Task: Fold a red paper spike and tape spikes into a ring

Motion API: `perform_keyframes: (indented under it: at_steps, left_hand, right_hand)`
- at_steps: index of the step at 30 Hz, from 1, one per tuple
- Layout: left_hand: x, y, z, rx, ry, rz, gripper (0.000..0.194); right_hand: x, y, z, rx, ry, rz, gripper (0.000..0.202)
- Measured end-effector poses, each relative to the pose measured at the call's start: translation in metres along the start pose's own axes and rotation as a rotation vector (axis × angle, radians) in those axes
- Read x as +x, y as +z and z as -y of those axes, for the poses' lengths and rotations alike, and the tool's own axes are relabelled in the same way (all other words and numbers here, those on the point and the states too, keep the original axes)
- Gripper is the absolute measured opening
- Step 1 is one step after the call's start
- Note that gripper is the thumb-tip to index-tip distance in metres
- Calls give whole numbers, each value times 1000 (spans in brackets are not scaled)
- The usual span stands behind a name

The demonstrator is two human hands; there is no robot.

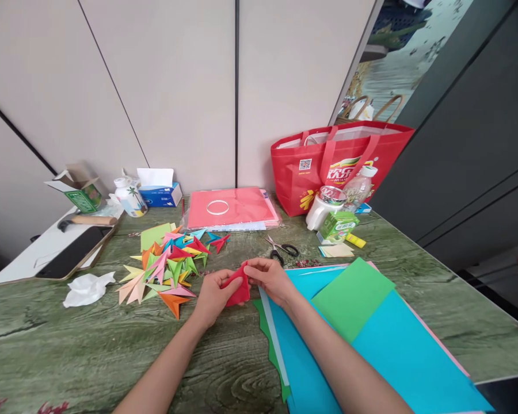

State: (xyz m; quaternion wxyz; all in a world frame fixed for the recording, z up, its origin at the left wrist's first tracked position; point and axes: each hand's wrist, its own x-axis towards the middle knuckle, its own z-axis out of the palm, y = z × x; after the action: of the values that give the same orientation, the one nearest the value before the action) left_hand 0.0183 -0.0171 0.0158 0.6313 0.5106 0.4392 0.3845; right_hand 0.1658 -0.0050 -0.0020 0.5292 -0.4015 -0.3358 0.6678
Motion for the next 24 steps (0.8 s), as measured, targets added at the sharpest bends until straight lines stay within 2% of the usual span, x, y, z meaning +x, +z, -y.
perform_keyframes:
  at_steps: [7, 13, 17, 24]
  left_hand:
    - [-1, 3, -4, 49, -11, 6, 26]
    - [-1, 4, -3, 50, -31, 39, 34]
    - [-2, 5, -2, 111, -54, 43, 30]
    - [-2, 4, -4, 45, -30, 76, 27]
  right_hand:
    - [1, -1, -1, -3, -14, -22, 24]
    - [-3, 5, 0, -66, -58, -38, 26]
    - [-4, 6, 1, -104, -67, -30, 26]
    - [-2, 2, 3, -121, -96, -20, 26]
